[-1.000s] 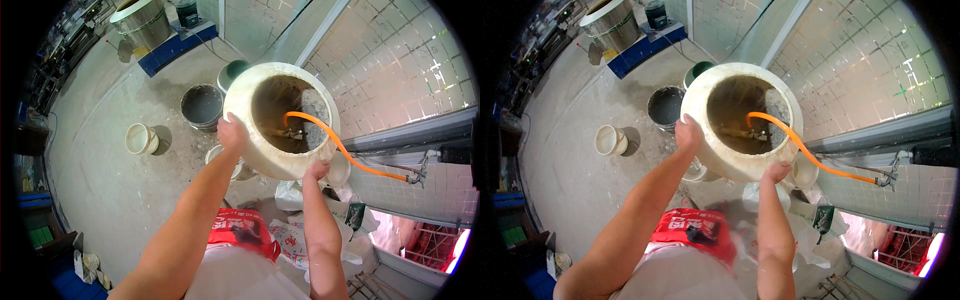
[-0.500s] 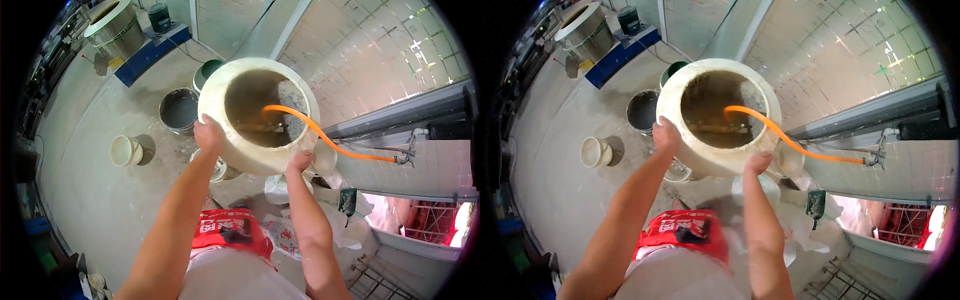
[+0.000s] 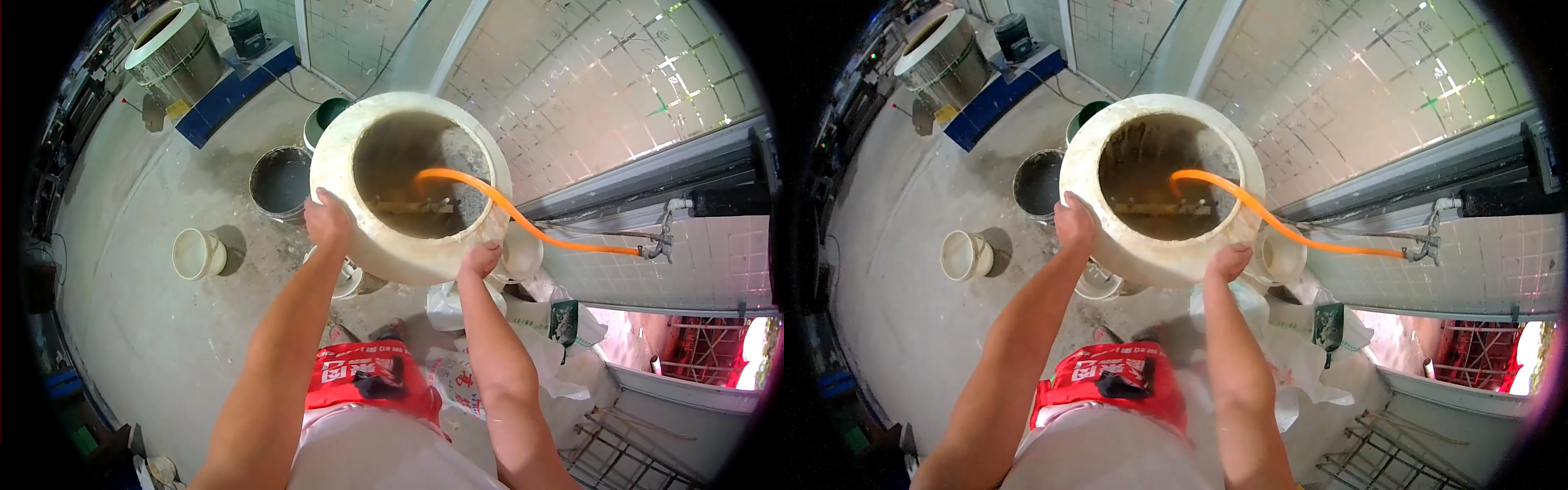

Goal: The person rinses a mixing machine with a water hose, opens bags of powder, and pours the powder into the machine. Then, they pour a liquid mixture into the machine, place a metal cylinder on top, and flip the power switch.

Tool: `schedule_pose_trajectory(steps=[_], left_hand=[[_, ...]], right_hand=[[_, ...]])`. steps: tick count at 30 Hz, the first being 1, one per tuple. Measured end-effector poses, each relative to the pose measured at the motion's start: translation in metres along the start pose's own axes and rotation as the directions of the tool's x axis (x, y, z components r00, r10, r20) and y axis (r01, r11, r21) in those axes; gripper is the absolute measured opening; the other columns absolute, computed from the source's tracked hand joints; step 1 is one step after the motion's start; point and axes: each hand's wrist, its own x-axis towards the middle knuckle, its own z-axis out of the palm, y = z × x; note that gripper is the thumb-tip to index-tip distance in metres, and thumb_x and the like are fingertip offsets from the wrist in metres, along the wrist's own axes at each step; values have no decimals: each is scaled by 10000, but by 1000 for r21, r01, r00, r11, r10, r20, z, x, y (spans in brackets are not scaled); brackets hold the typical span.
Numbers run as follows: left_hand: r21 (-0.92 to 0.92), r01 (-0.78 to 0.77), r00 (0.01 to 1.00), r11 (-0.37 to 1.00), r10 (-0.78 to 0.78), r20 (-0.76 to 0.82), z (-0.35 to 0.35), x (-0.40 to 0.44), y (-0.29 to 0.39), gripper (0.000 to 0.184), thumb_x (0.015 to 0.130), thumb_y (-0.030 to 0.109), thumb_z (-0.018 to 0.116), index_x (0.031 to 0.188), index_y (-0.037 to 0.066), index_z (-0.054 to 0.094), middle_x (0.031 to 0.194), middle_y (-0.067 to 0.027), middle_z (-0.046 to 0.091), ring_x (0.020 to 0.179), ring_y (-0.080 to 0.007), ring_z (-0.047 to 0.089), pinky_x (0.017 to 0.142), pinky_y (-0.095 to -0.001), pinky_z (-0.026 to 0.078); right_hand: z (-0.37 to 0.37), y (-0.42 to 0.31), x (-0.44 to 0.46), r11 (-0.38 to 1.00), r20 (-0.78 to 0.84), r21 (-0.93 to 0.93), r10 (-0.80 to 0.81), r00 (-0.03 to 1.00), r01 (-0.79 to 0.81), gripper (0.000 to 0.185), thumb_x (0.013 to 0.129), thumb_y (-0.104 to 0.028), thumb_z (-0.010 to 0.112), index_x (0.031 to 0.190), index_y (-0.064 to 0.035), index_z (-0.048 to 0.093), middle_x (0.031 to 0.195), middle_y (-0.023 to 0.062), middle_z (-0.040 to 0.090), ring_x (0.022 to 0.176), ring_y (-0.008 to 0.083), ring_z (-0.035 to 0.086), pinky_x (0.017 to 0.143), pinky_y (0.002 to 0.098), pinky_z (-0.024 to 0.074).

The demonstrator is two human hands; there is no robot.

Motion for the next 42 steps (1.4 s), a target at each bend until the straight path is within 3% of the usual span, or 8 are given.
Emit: schedule_pose_trajectory(steps=[1, 4, 7, 9, 11, 13, 31, 42], left_hand=[[-6, -6, 1000, 1000, 6, 8, -1, -1, 0, 633, 946, 478, 333, 1177, -80, 522, 1167, -305, 561, 1115, -439, 524, 955, -473, 398], [25, 29, 999, 999, -30, 17, 2, 3, -2, 589, 931, 480, 366, 1211, -9, 536, 1194, -225, 577, 1111, -401, 539, 941, -494, 405], [27, 20, 1000, 999, -20, 10, 4, 5, -4, 592, 931, 483, 360, 1216, -7, 532, 1203, -224, 572, 1115, -398, 538, 946, -490, 404], [31, 27, 1000, 999, -27, 3, 3, 4, -3, 591, 931, 483, 359, 1217, -5, 532, 1202, -224, 572, 1115, -397, 538, 946, -487, 405], [38, 39, 999, 999, -39, 8, 0, 1, 1, 589, 931, 481, 359, 1215, -5, 533, 1198, -225, 573, 1115, -396, 538, 944, -485, 408], [46, 57, 998, 997, -58, 26, -4, -1, 5, 586, 931, 479, 361, 1209, -6, 535, 1193, -227, 574, 1114, -396, 539, 940, -484, 411], [43, 27, 1000, 999, -27, 12, 2, 4, -3, 588, 934, 477, 354, 1205, -15, 529, 1189, -227, 573, 1103, -396, 543, 936, -494, 410], [42, 21, 1000, 999, -22, 9, 1, 4, -2, 586, 935, 470, 357, 1214, -17, 524, 1195, -229, 569, 1108, -395, 541, 938, -489, 412]], right_hand=[[-1, 0, 1, 1000, 4, -2, -5, 1000, 5, 429, 981, -321, 334, 1101, 33, 546, 1137, 266, 572, 1058, 429, 531, 897, 462, 419], [5, 10, 6, 999, -4, -20, -41, 999, 41, 431, 983, -320, 335, 1099, 38, 545, 1139, 270, 570, 1059, 430, 529, 895, 460, 421], [10, 14, 8, 998, -36, -39, -58, 998, 57, 430, 985, -318, 335, 1097, 40, 545, 1136, 271, 570, 1056, 429, 530, 892, 460, 421], [44, 79, 47, 965, -6, -175, -201, 980, 197, 432, 985, -317, 334, 1098, 42, 545, 1132, 272, 573, 1052, 429, 532, 892, 460, 422], [42, 77, 44, 967, 4, -180, -181, 984, 179, 432, 985, -316, 333, 1098, 43, 545, 1128, 272, 575, 1050, 429, 535, 892, 460, 423], [-2, -5, -2, 998, -5, -56, -1, 1000, 0, 431, 985, -315, 333, 1097, 43, 546, 1124, 272, 578, 1049, 429, 537, 893, 460, 424], [9, 12, 7, 996, -67, 36, -85, 994, 87, 391, 977, -287, 373, 1027, 56, 552, 1059, 301, 586, 1009, 433, 555, 832, 428, 451], [4, 2, 3, 999, -50, -38, -24, 998, 22, 404, 979, -290, 354, 1050, 56, 548, 1062, 291, 592, 1004, 444, 554, 851, 450, 446]])
